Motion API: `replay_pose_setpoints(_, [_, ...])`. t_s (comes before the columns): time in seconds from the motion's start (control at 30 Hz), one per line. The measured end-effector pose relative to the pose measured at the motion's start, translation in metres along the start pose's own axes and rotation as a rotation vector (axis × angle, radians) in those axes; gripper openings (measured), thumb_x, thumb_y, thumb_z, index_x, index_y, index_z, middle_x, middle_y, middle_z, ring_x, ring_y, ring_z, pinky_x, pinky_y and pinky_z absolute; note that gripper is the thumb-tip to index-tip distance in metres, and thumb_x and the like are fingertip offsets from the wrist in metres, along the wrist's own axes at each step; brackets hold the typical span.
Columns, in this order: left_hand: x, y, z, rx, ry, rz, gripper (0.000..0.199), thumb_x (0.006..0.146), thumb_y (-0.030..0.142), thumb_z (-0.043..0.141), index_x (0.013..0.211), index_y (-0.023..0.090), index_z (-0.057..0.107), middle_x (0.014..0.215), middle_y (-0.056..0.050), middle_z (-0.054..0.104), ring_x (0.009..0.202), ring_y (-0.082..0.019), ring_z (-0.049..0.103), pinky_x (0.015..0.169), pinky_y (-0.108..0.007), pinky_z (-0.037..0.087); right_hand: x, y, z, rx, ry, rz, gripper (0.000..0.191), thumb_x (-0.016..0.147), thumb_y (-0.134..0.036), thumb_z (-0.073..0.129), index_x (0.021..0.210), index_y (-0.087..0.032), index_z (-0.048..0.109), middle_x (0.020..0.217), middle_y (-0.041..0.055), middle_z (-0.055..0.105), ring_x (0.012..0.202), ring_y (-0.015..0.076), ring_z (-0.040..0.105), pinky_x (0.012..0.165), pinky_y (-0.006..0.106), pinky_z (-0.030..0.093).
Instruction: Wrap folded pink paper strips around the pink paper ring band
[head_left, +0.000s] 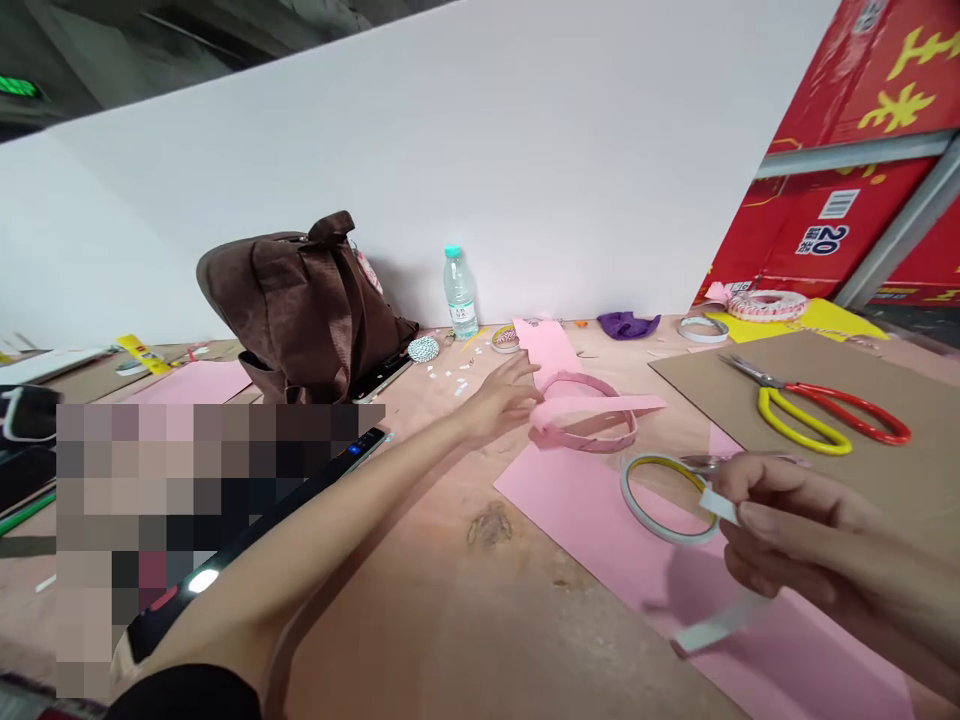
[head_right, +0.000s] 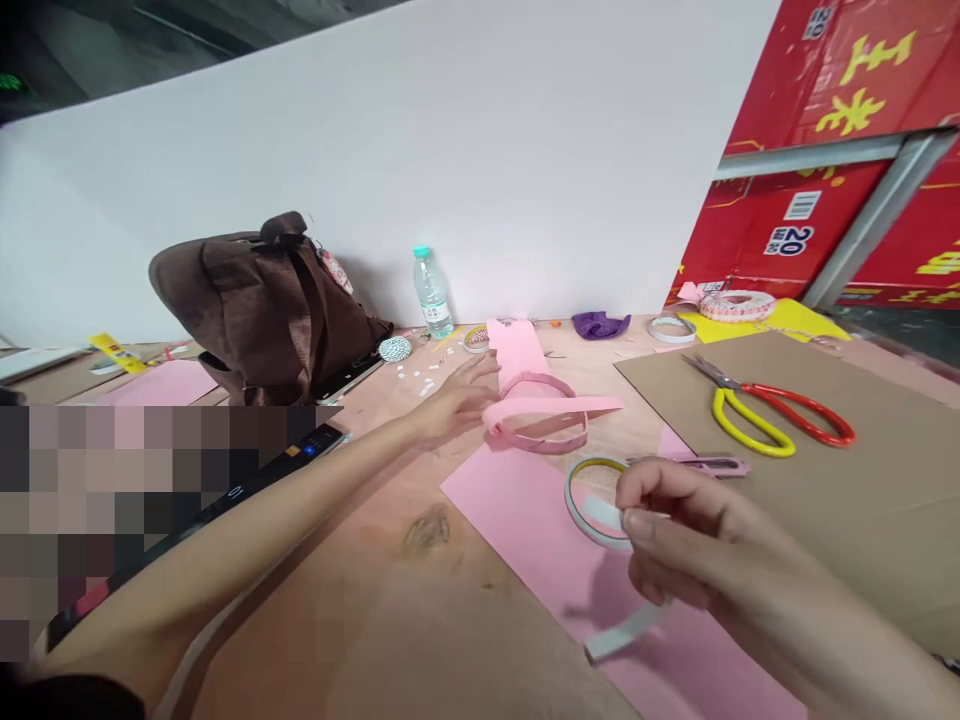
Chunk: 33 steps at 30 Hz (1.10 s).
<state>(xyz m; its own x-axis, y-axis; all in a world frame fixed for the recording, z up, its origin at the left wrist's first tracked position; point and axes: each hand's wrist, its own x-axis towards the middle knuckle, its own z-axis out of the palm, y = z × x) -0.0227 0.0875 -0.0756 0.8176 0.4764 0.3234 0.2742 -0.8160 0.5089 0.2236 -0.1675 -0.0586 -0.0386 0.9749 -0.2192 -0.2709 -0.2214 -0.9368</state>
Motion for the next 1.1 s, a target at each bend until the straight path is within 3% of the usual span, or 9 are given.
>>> replay_pose_setpoints(0.07, [0.004, 0.012, -0.001, -0.097, -0.016, 0.017, 0.013, 0.076, 0.028, 0.073, 0.084, 0.019, 0.069, 0.135, -0.010, 0.054, 0.142, -0.031, 0.025, 0.115, -0.049, 0.017, 0.006, -0.010, -0.001, 0.012, 0.033, -0.019, 0.032, 0.068, -0.042, 0.082, 0.078, -0.022, 0.059, 0.059, -0.0044, 0.041, 0.052, 0.0087, 0.040, 0.049, 0.019, 0.037])
replay_pose_setpoints(0.13, [0.003, 0.031, -0.003, -0.213, -0.014, 0.007, 0.016, 0.085, 0.033, 0.064, 0.087, 0.018, 0.065, 0.124, -0.012, 0.061, 0.133, -0.028, 0.040, 0.108, -0.045, 0.031, 0.013, -0.024, -0.001, 0.031, 0.043, -0.052, 0.032, 0.070, -0.042, 0.081, 0.074, -0.020, 0.058, 0.055, -0.0046, 0.037, 0.050, 0.0081, 0.035, 0.049, 0.020, 0.035])
replay_pose_setpoints(0.23, [-0.002, 0.062, -0.004, -0.394, -0.013, -0.045, 0.025, 0.095, 0.036, 0.044, 0.104, 0.015, 0.056, 0.095, -0.011, 0.067, 0.095, -0.020, 0.063, 0.085, -0.036, 0.047, 0.024, -0.047, -0.001, 0.002, 0.036, -0.102, 0.028, 0.077, -0.038, 0.076, 0.072, -0.019, 0.057, 0.059, -0.0036, 0.039, 0.052, 0.0074, 0.034, 0.050, 0.019, 0.032])
replay_pose_setpoints(0.4, [-0.011, 0.103, -0.004, -0.651, -0.085, -0.150, 0.019, 0.090, 0.028, 0.045, 0.100, 0.014, 0.052, 0.074, -0.001, 0.057, 0.064, -0.012, 0.055, 0.061, -0.027, 0.044, 0.041, -0.065, -0.007, -0.195, -0.156, -0.098, 0.024, 0.080, -0.033, 0.074, 0.074, -0.016, 0.058, 0.060, -0.0046, 0.039, 0.053, 0.0060, 0.033, 0.050, 0.019, 0.029])
replay_pose_setpoints(0.57, [-0.017, 0.125, -0.007, -0.962, -0.095, -0.320, 0.011, 0.077, 0.019, 0.051, 0.087, 0.016, 0.052, 0.069, 0.003, 0.050, 0.062, -0.010, 0.047, 0.061, -0.026, 0.038, 0.042, -0.065, -0.002, -0.148, -0.306, 0.038, 0.021, 0.081, -0.033, 0.073, 0.085, -0.016, 0.061, 0.058, -0.0059, 0.037, 0.049, 0.0047, 0.028, 0.049, 0.019, 0.029])
replay_pose_setpoints(0.67, [-0.019, 0.131, -0.007, -0.866, -0.048, -0.311, 0.015, 0.080, 0.030, 0.058, 0.085, 0.016, 0.056, 0.070, 0.003, 0.048, 0.064, -0.011, 0.044, 0.060, -0.025, 0.035, 0.039, -0.067, 0.005, -0.135, -0.230, 0.023, 0.022, 0.079, -0.034, 0.074, 0.087, -0.016, 0.064, 0.053, -0.0073, 0.035, 0.046, 0.0042, 0.026, 0.047, 0.019, 0.029])
replay_pose_setpoints(0.8, [-0.022, 0.136, -0.002, -0.635, 0.033, -0.313, 0.031, 0.079, 0.042, 0.066, 0.095, 0.016, 0.063, 0.075, 0.002, 0.048, 0.066, -0.011, 0.041, 0.060, -0.024, 0.033, 0.035, -0.065, 0.015, -0.169, -0.134, -0.023, 0.024, 0.075, -0.036, 0.078, 0.078, -0.016, 0.064, 0.058, -0.0038, 0.046, 0.049, 0.0052, 0.039, 0.048, 0.018, 0.032])
replay_pose_setpoints(1.0, [-0.029, 0.148, 0.002, -0.407, 0.104, -0.296, 0.032, 0.079, 0.044, 0.069, 0.100, 0.020, 0.067, 0.073, 0.002, 0.051, 0.064, -0.011, 0.038, 0.057, -0.023, 0.031, 0.033, -0.060, 0.020, -0.213, 0.063, -0.121, 0.031, 0.067, -0.041, 0.081, 0.069, -0.015, 0.063, 0.056, -0.0029, 0.046, 0.048, 0.0049, 0.039, 0.043, 0.016, 0.028])
replay_pose_setpoints(1.1, [-0.031, 0.153, 0.001, -0.361, 0.094, -0.217, 0.031, 0.081, 0.041, 0.067, 0.105, 0.022, 0.068, 0.079, 0.000, 0.058, 0.066, -0.011, 0.043, 0.057, -0.022, 0.034, 0.032, -0.059, 0.019, -0.228, 0.074, -0.104, 0.030, 0.063, -0.039, 0.082, 0.067, -0.016, 0.063, 0.058, -0.0024, 0.048, 0.048, 0.0053, 0.038, 0.043, 0.016, 0.030])
